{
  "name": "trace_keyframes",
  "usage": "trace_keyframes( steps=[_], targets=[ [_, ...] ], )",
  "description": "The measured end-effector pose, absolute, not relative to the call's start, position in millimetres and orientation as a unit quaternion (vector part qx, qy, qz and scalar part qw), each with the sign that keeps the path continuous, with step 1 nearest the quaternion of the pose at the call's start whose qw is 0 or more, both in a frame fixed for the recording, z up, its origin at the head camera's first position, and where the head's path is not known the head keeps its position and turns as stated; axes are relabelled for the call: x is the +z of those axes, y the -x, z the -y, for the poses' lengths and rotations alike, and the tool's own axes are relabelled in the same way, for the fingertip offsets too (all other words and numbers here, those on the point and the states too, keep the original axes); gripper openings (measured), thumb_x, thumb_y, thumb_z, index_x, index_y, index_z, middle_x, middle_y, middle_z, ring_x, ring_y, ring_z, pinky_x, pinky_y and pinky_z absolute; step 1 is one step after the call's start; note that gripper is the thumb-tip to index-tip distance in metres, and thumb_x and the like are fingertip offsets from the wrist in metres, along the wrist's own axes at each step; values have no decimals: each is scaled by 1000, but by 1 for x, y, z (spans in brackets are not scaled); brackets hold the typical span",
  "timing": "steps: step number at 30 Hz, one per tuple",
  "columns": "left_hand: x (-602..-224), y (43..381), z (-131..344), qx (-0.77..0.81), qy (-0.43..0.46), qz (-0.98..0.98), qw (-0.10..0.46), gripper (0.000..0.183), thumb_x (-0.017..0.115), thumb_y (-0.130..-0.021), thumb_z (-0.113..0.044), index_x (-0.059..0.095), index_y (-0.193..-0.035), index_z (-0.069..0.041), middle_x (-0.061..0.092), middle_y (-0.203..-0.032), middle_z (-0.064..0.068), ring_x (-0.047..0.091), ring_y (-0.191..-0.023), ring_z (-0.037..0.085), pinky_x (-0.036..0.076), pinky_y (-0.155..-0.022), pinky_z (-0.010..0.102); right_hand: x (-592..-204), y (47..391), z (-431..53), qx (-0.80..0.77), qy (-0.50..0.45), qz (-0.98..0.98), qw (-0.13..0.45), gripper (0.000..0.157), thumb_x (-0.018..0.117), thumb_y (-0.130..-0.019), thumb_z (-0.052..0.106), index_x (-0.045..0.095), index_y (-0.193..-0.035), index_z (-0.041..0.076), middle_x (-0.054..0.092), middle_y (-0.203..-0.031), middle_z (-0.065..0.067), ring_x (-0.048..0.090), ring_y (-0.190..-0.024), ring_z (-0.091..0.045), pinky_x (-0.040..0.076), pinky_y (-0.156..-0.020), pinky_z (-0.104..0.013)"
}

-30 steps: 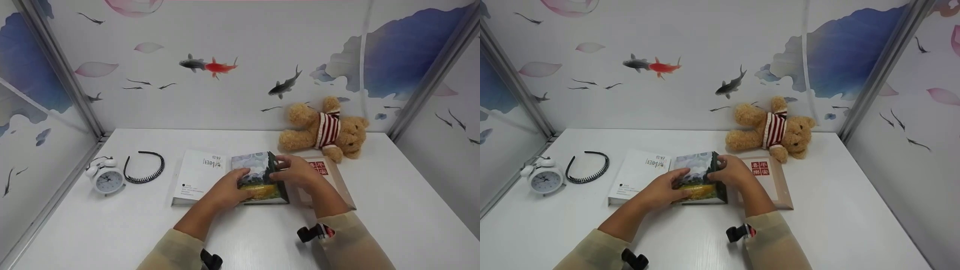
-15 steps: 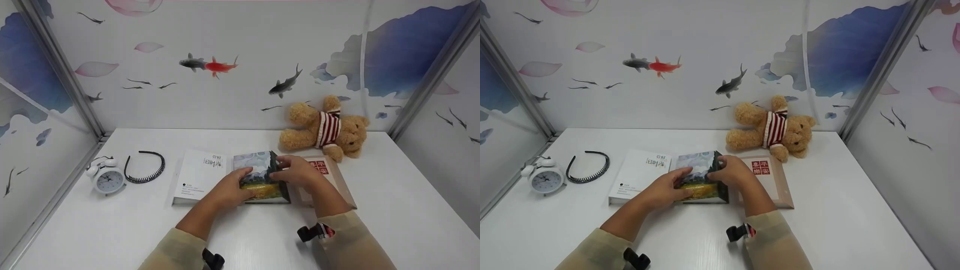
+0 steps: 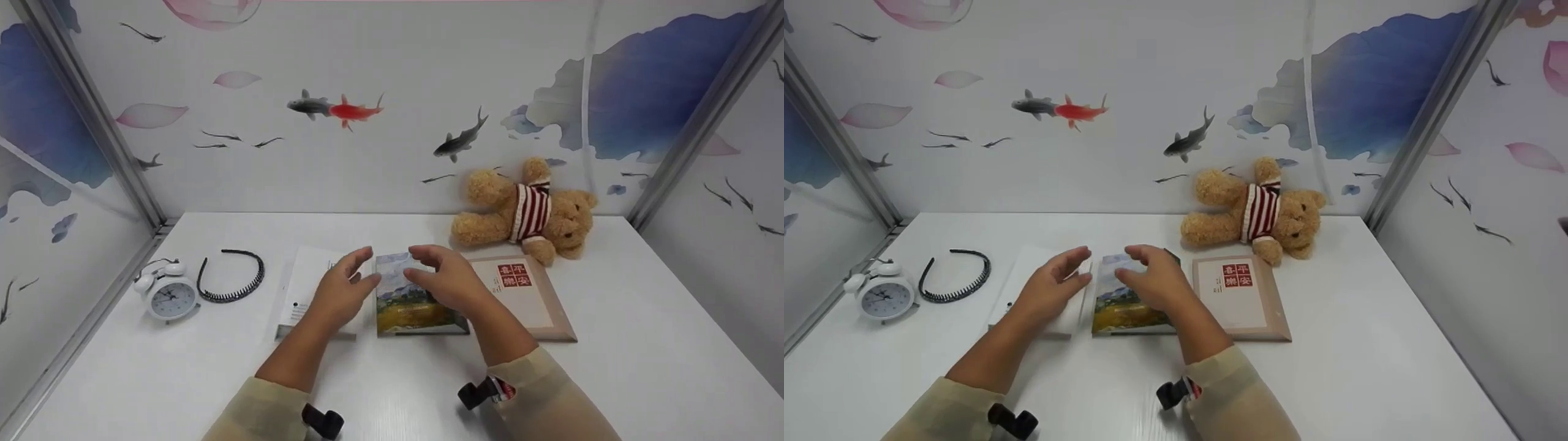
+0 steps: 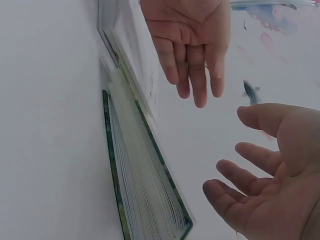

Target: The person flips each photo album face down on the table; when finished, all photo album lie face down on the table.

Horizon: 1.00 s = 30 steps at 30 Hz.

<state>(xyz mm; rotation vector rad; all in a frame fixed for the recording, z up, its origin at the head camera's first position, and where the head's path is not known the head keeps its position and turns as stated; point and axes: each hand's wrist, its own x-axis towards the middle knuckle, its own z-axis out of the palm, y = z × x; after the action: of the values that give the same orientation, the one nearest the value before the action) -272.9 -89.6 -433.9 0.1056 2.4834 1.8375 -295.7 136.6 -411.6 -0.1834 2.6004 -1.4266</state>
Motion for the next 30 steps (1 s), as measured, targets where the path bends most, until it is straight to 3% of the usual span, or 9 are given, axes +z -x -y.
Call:
trace_keyframes(
  steps=[7,15,23,30],
  targets=[
    [-428,268,145,578,-12,-815,-34,57,64,-107,-31,49,-160,-17,49,-168,1,38,-162,24,37,-131,40,-409,294,-95,-508,94,-851,90,49,76,-100,40,64,-146,32,65,-151,2,58,-146,-22,51,-120,-49],
    [-435,260,209,560,65,-826,5,59,56,-111,-32,39,-166,-17,36,-175,4,27,-167,27,29,-135,47,-418,293,-49,-532,98,-831,130,54,78,-99,41,63,-149,29,64,-152,6,60,-143,-23,55,-115,-48],
    [-450,263,215,571,73,-815,63,65,55,-111,-33,34,-168,-9,35,-175,13,32,-164,34,34,-132,49,-434,289,-34,-509,94,-844,140,56,77,-98,43,63,-150,28,62,-156,1,56,-148,-27,50,-120,-53],
    [-453,264,213,542,75,-835,64,60,56,-110,-28,41,-165,-8,42,-171,16,34,-163,36,27,-135,52,-443,287,-37,-500,110,-847,139,58,76,-98,43,62,-152,27,60,-159,-4,53,-152,-28,44,-125,-53]
  ],
)
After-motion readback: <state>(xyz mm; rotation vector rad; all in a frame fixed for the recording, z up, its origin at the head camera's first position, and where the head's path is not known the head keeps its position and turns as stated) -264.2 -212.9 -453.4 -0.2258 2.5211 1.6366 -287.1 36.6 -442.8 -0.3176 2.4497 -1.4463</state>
